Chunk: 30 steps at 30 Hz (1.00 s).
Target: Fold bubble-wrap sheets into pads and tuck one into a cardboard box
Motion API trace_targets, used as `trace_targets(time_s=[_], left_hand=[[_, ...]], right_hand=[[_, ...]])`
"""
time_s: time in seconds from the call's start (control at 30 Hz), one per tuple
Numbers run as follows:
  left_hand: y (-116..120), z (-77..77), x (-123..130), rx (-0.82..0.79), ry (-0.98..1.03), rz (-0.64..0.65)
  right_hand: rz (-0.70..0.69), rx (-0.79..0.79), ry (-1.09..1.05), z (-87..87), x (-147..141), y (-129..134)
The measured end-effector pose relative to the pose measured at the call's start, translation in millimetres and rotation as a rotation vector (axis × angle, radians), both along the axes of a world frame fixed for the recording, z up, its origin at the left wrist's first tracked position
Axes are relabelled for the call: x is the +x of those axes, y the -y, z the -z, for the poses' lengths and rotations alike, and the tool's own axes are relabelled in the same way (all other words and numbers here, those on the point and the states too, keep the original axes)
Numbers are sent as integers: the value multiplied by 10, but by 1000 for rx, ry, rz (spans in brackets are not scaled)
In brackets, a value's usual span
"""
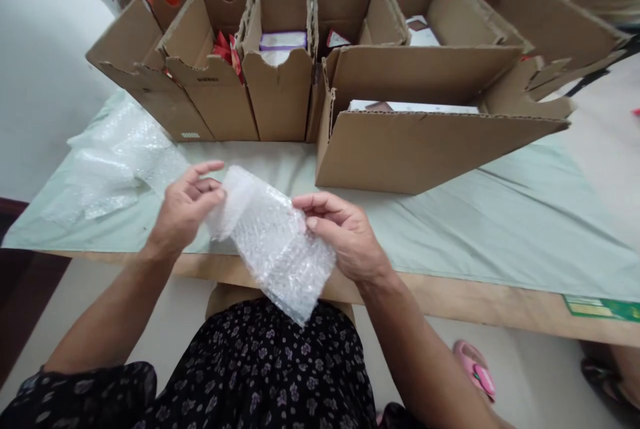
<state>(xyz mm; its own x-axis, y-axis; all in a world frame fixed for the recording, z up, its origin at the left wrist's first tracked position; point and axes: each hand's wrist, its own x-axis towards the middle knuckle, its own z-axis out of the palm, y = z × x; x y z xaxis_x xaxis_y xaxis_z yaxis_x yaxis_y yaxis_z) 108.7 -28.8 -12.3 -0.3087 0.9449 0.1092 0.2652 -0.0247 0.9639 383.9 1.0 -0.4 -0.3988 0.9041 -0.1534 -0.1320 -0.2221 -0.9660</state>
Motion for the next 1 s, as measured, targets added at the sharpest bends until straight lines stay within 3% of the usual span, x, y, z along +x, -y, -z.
trace_targets(time_s=[0.13,0.2,0.33,0.43,0.57,0.67,0.8,0.9,1.0], left_hand=[[-49,-94,-347,118,15,-198],[17,-184,-325,171,-92,-144],[97,-325,122,146,-508,277],[-75,-251,425,13,-721,590],[-341,-116,340,-221,-891,806],[-345,-177,40,-334,-805,792],[-204,-259,-284,-496,-384,665],[-112,-149,-354,-609,-115,526],[-43,18,-338,-664,-21,385]], right_hand=[[-56,36,136,-61,229,-156],[-114,113,255,-71,268,-249],[-259,271,360,-155,223,-370],[-358,360,382,-267,245,-401],[-286,403,379,-350,545,-396],[-148,384,366,-321,860,-375],[-34,325,422,-184,1128,-436],[-57,317,656,-30,1164,-545],[23,509,961,115,1127,-544]])
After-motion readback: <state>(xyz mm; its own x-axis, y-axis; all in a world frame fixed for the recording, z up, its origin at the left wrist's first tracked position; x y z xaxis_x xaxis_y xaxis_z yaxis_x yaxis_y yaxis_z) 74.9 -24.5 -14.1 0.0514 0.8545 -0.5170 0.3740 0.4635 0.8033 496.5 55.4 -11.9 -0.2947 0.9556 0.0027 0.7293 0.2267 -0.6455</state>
